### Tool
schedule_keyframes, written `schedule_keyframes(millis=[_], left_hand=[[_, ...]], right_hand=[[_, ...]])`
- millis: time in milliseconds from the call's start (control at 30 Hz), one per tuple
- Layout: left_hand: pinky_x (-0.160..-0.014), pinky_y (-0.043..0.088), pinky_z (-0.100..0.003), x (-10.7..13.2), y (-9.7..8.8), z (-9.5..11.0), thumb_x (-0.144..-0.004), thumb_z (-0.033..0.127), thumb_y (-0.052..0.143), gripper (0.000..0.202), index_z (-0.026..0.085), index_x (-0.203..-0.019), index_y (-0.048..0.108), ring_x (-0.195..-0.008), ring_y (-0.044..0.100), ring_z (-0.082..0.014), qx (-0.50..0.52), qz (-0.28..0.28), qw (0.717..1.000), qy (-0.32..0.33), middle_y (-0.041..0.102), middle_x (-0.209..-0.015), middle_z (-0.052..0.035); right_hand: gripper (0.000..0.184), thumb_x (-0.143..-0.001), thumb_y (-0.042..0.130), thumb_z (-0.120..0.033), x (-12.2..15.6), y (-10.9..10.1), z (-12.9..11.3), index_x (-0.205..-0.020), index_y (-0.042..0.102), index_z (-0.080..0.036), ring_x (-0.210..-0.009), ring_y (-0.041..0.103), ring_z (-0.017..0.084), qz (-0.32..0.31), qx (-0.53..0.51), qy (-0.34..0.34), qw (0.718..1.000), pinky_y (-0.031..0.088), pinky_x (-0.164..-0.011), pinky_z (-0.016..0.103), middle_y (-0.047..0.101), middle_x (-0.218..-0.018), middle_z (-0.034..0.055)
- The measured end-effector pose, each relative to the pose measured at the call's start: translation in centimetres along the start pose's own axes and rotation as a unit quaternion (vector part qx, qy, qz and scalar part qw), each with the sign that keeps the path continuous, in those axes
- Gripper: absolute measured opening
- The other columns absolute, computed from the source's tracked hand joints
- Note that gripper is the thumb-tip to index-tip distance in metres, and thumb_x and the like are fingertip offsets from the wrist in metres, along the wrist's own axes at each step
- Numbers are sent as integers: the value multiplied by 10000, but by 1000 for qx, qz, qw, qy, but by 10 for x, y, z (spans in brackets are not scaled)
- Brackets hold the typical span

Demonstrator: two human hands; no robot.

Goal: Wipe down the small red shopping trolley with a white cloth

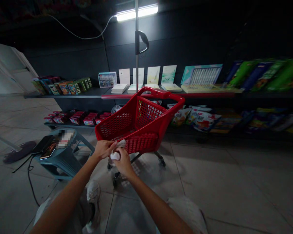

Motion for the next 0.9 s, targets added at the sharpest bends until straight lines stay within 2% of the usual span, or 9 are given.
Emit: schedule_keyframes(millis=[100, 167, 267, 400, 500, 567, 633, 733, 900], left_hand=[[-620, 276, -296, 4, 0, -3, -1048, 625, 250, 702, 219, -772, 751, -701, 647, -187, -5, 4, 1000, 0, 737, -734, -79], [-623, 282, -294, 7, 1, -5, -1048, 620, 255, 697, 216, -762, 746, -703, 647, -186, -6, 5, 1000, 0, 737, -736, -80], [-630, 295, -290, 10, 0, -5, -1050, 611, 262, 682, 225, -782, 756, -697, 642, -181, 2, 8, 1000, 8, 736, -735, -73], [-640, 302, -289, 11, -1, -5, -1056, 598, 270, 671, 225, -751, 737, -704, 641, -180, 5, 15, 1000, 19, 728, -730, -69], [-646, 309, -287, 11, 1, -6, -1056, 595, 274, 666, 219, -744, 726, -698, 634, -180, 3, 15, 1000, 20, 725, -725, -71], [-652, 316, -289, 11, 1, -6, -1055, 601, 270, 672, 217, -743, 726, -698, 631, -179, 2, 17, 1000, 19, 722, -721, -71], [-658, 324, -290, 11, 1, -6, -1054, 604, 270, 676, 214, -738, 722, -702, 632, -178, 5, 20, 1000, 19, 723, -725, -72], [-664, 333, -290, 11, 0, -4, -1055, 601, 277, 672, 210, -716, 707, -701, 633, -175, 14, 24, 999, 23, 724, -732, -70], [-653, 325, -288, 10, 1, -2, -1052, 609, 274, 682, 205, -710, 704, -683, 625, -169, 15, 15, 1000, 18, 727, -736, -69]], right_hand=[[332, -659, 647, -38, -1, 0, 9, -943, 671, -207, -946, 640, 222, -102, 57, -22, 993, 492, -868, 312, 708, -1013, 43], [345, -662, 631, -22, -6, -14, 17, -951, 692, -203, -950, 649, 218, -108, 96, -15, 989, 488, -859, 300, 726, -1018, 47], [337, -698, 591, -33, -19, -52, 26, -969, 705, -199, -953, 655, 212, -70, 158, 6, 985, 481, -875, 297, 740, -1020, 57], [296, -703, 583, -80, -39, -125, 28, -956, 697, -182, -993, 652, 234, 43, 217, 13, 975, 476, -944, 335, 731, -1032, 87], [287, -715, 619, -165, -47, -191, 39, -994, 684, -180, -961, 658, 243, 175, 196, 55, 963, 495, -926, 352, 731, -1044, 96], [349, -704, 650, -213, -47, -234, 55, -1051, 671, -178, -948, 662, 251, 280, 163, 105, 940, 507, -906, 358, 733, -1068, 108], [412, -689, 666, -241, -43, -265, 75, -1094, 648, -165, -952, 664, 257, 376, 125, 153, 905, 514, -891, 360, 725, -1098, 130], [435, -690, 653, -269, -42, -277, 100, -1107, 612, -153, -952, 659, 251, 442, 82, 185, 874, 518, -870, 354, 704, -1116, 145], [396, -793, 596, -456, -60, -251, 114, -1081, 563, -186, -964, 634, 228, 400, 68, 125, 905, 508, -874, 336, 666, -1076, 97]])
Point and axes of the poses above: each hand's wrist, its own x-axis away from the middle knuckle, its own y-axis out of the palm, z = x × y, the point moved 7 cm from there along -x, towards the middle knuckle
